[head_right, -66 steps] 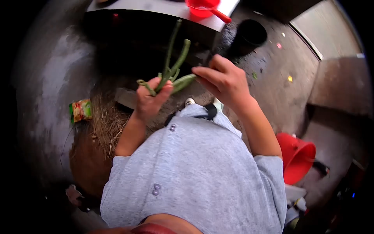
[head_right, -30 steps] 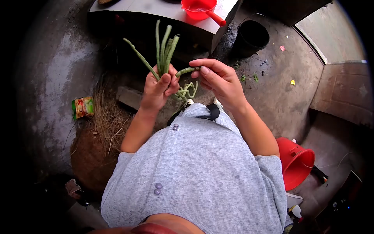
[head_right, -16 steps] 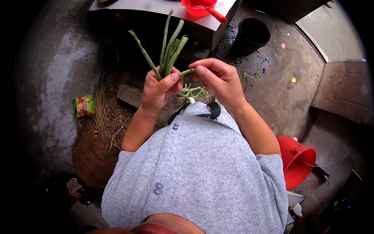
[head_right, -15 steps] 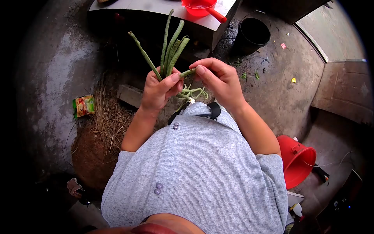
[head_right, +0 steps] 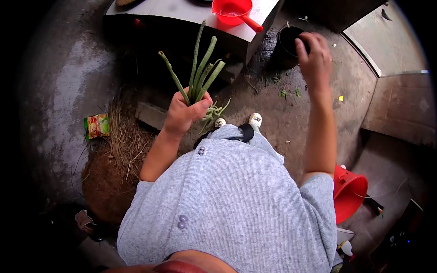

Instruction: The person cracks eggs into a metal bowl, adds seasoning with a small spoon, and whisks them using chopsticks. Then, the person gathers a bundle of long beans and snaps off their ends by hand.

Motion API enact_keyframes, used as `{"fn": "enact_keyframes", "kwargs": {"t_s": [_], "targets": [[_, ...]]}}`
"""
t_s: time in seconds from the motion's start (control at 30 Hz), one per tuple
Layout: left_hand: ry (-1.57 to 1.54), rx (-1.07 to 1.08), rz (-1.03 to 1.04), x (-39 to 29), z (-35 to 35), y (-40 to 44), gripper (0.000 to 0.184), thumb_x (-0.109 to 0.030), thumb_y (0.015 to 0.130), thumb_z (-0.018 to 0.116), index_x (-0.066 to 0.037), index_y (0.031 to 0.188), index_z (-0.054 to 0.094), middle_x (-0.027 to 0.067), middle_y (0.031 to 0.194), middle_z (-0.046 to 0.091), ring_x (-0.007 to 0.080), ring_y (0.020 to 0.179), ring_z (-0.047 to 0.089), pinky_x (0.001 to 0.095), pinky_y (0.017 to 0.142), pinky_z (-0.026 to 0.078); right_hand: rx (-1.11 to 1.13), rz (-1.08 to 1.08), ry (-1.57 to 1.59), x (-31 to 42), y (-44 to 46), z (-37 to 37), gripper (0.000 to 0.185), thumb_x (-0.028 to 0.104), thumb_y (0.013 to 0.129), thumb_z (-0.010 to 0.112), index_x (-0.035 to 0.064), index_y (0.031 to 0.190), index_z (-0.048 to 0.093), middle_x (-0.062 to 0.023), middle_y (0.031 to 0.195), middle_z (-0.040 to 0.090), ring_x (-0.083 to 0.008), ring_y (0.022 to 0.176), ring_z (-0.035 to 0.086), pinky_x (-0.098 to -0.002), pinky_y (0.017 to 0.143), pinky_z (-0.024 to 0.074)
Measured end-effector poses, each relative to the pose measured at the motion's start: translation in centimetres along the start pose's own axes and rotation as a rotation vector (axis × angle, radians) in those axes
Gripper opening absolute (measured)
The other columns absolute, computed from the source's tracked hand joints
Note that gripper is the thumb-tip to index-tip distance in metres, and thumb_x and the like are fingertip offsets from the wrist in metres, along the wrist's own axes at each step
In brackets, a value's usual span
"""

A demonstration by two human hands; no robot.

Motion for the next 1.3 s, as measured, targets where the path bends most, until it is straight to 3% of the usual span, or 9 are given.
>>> {"fn": "enact_keyframes", "kwargs": {"t_s": [0.07,0.13,0.17,0.23,0.57,0.8,1.0,1.17,1.3], "targets": [[0.021,0.004,0.014,-0.1,0.1,-0.1,0.007,-0.006,0.077,0.057,0.000,0.078,0.055,-0.0058,0.053,0.042,0.0016,0.044,0.035,0.0166,0.040,0.024,0.354,0.176,0.662,2.5,-1.3,1.3,0.020,0.017,0.077,0.059,0.0062,0.094,0.060,-0.0106,0.097,0.057,-0.0258,0.087,0.052,-0.0329,0.074,0.0416],[0.060,-0.009,0.007,-0.1,0.2,-0.2,0.006,-0.006,0.076,0.058,0.000,0.077,0.056,-0.0058,0.055,0.044,0.0016,0.046,0.036,0.0165,0.041,0.026,0.326,0.081,0.930,7.7,-1.1,-1.4,0.014,0.014,0.074,0.063,0.0058,0.085,0.063,-0.0077,0.089,0.057,-0.0229,0.085,0.051,-0.0298,0.071,0.0414],[0.098,-0.023,0.000,-0.1,0.2,-0.2,0.006,-0.005,0.076,0.059,0.000,0.077,0.057,-0.0057,0.056,0.045,0.0015,0.047,0.038,0.0164,0.042,0.027,0.325,0.084,0.930,9.2,-0.8,-2.3,0.014,0.014,0.074,0.063,0.0058,0.085,0.063,-0.0077,0.089,0.057,-0.0229,0.085,0.051,-0.0298,0.071,0.0414],[0.149,-0.027,0.004,0.1,0.3,-0.2,0.005,-0.004,0.075,0.060,0.000,0.077,0.057,-0.0052,0.058,0.048,0.0014,0.050,0.040,0.0163,0.044,0.029,0.250,-0.226,0.856,13.0,-0.2,-5.1,0.016,0.012,0.069,0.066,0.0071,0.083,0.061,-0.0051,0.081,0.055,-0.0208,0.079,0.051,-0.0290,0.067,0.0420],[0.524,-0.038,0.196,-1.6,1.4,0.2,0.013,-0.008,0.074,0.064,0.001,0.076,0.056,0.0001,0.059,0.048,0.0032,0.053,0.042,0.0210,0.047,0.035,0.519,-0.334,0.880,14.0,-1.0,-4.9,0.021,0.006,0.064,0.066,0.0046,0.081,0.056,-0.0049,0.075,0.053,-0.0197,0.069,0.051,-0.0288,0.059,0.0420],[0.541,-0.046,0.151,-1.0,1.0,0.5,0.015,-0.011,0.074,0.064,0.001,0.076,0.055,0.0009,0.058,0.047,0.0036,0.054,0.041,0.0211,0.048,0.035,0.438,-0.527,0.614,14.6,-2.1,-4.7,0.017,0.008,0.068,0.063,0.0051,0.081,0.053,-0.0044,0.071,0.053,-0.0199,0.064,0.052,-0.0296,0.055,0.0440],[0.435,-0.017,0.090,-0.6,1.2,0.6,0.010,-0.007,0.076,0.062,0.000,0.080,0.057,-0.0046,0.063,0.050,0.0017,0.055,0.041,0.0174,0.048,0.032,0.365,-0.399,0.552,13.9,-3.2,-3.4,0.014,0.007,0.070,0.062,0.0041,0.079,0.052,-0.0052,0.069,0.052,-0.0202,0.060,0.052,-0.0293,0.052,0.0434],[0.264,0.021,-0.017,-0.4,1.5,0.9,0.009,-0.007,0.076,0.063,-0.001,0.081,0.057,-0.0050,0.065,0.050,0.0011,0.057,0.042,0.0170,0.049,0.032,0.390,0.015,0.973,12.1,-3.7,-2.7,0.009,0.002,0.075,0.059,0.0008,0.083,0.054,-0.0068,0.072,0.054,-0.0157,0.058,0.052,-0.0235,0.053,0.0423],[0.254,0.027,-0.023,-0.2,1.9,1.1,0.011,-0.008,0.076,0.063,0.000,0.081,0.057,-0.0048,0.068,0.051,0.0012,0.060,0.043,0.0168,0.051,0.034,0.317,0.190,1.080,10.6,-3.0,-3.8,0.013,0.000,0.074,0.060,0.0008,0.087,0.057,-0.0049,0.077,0.055,-0.0092,0.063,0.052,-0.0210,0.056,0.0416]]}}
Point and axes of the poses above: each hand's wrist, its own y-axis towards the middle knuckle, its own z-axis out of the palm, x = y × z, the point moved 8 cm from there along y, towards the middle knuckle
